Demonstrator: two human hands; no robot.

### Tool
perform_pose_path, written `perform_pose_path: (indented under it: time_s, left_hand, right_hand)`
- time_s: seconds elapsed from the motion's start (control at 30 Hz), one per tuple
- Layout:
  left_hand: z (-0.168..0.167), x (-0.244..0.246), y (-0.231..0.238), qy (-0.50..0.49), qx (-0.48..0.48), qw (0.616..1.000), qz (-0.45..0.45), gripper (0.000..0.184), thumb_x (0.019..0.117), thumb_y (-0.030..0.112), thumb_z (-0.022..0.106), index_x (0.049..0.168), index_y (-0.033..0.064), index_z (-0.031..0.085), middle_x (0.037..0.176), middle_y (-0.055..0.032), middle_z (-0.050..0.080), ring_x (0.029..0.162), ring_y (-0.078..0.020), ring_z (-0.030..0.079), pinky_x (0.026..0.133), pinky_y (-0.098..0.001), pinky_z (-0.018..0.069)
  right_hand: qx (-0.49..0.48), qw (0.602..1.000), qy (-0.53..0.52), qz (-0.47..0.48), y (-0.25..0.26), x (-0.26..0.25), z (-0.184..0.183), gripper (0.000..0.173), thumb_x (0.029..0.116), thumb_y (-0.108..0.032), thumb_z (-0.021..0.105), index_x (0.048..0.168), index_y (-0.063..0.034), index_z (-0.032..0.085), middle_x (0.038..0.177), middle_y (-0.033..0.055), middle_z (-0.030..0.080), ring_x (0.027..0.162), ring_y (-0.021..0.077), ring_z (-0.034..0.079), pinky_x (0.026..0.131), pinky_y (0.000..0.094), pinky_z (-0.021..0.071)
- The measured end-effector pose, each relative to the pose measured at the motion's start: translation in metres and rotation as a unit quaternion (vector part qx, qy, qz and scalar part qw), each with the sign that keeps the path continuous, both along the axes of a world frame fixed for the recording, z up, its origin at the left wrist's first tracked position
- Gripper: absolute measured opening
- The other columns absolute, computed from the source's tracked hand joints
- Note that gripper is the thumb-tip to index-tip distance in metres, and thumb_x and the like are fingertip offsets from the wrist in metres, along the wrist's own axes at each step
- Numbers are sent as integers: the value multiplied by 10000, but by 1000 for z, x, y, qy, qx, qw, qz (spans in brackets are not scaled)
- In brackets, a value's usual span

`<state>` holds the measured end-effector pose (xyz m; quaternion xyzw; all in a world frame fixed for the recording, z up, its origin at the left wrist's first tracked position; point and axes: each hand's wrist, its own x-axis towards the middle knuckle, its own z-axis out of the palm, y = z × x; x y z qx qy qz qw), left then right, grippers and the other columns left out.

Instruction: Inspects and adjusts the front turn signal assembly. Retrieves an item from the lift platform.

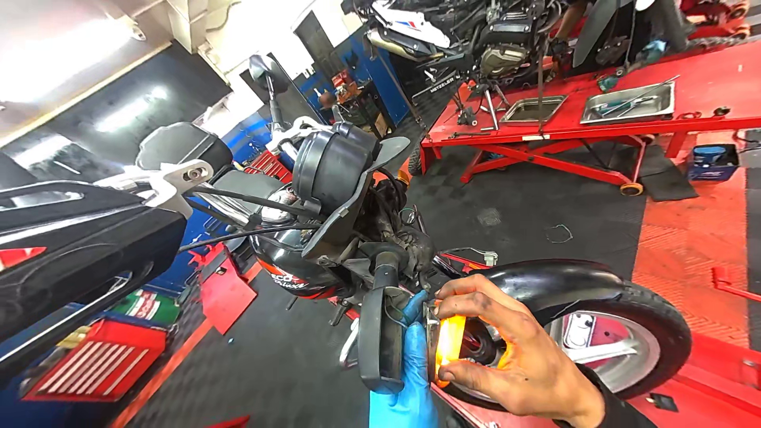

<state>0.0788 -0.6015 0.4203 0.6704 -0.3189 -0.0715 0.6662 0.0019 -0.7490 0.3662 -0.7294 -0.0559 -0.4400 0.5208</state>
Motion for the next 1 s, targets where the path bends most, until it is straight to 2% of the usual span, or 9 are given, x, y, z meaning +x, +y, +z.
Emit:
perform_pose_path:
  time_s: [0.17,0.27,0.3,0.4,0.53,0.73,0.87,0.93,1.0]
  left_hand:
    - [-3,5,2,7,14,1000,-21,354,1063,164,511,1292,-87,611,1145,-144,709,1010,-144,702,869,-269,598]
    - [-6,8,2,-1,20,999,-36,400,1068,221,521,1328,-74,596,1229,-167,690,1101,-178,682,956,-299,568]
    - [-7,9,2,-6,23,999,-36,405,1071,235,519,1328,-68,599,1218,-166,690,1082,-184,684,939,-307,572]
    - [-8,8,-1,-6,18,999,-28,372,1062,201,534,1313,-61,615,1245,-181,688,1140,-219,678,996,-345,563]
    - [-6,4,-6,-5,-7,1000,-19,323,1045,102,526,1292,-84,619,1227,-177,694,1144,-198,676,1011,-321,552]
    - [-5,5,-5,2,4,1000,-13,359,1045,173,543,1304,-61,627,1119,-140,722,997,-154,706,881,-282,591]
    - [-5,0,-7,42,-23,999,-4,347,1028,133,555,1296,-75,629,1130,-167,719,1028,-173,704,921,-294,582]
    - [-5,-2,-7,48,-36,998,13,338,1013,107,574,1286,-85,629,1144,-176,719,1049,-184,706,942,-303,582]
    - [-3,-4,-7,50,-39,998,22,329,1016,93,581,1297,-76,618,1155,-171,717,1063,-189,706,955,-311,584]
  right_hand:
    - [60,998,-14,28,5,2,-4,479,820,-297,857,1265,-224,694,1299,18,622,1198,194,619,982,399,597]
    - [76,997,-12,15,10,3,-2,417,854,-286,810,1248,-212,697,1296,23,628,1218,211,612,1001,423,590]
    - [82,997,-15,6,12,3,-1,388,862,-275,794,1234,-205,706,1287,25,632,1213,213,615,996,424,593]
    - [114,993,-26,-18,20,5,2,326,863,-219,778,1186,-192,740,1260,30,639,1184,213,627,964,409,608]
    - [163,984,-57,-44,32,13,5,240,882,-157,727,1119,-153,763,1166,47,672,1098,221,658,899,394,622]
    - [190,976,-67,-84,41,17,9,203,873,-154,771,1075,-137,764,1116,46,695,1031,210,683,810,341,636]
    - [230,965,-80,-96,49,18,11,342,853,-143,799,1183,-107,721,1139,68,698,995,223,697,803,359,644]
    - [249,960,-91,-93,52,18,9,533,836,-197,846,1307,-65,632,1207,112,708,1051,264,716,876,407,652]
    - [231,966,-98,-58,52,14,1,608,871,-292,814,1360,-16,580,1320,161,668,1165,309,683,972,454,620]
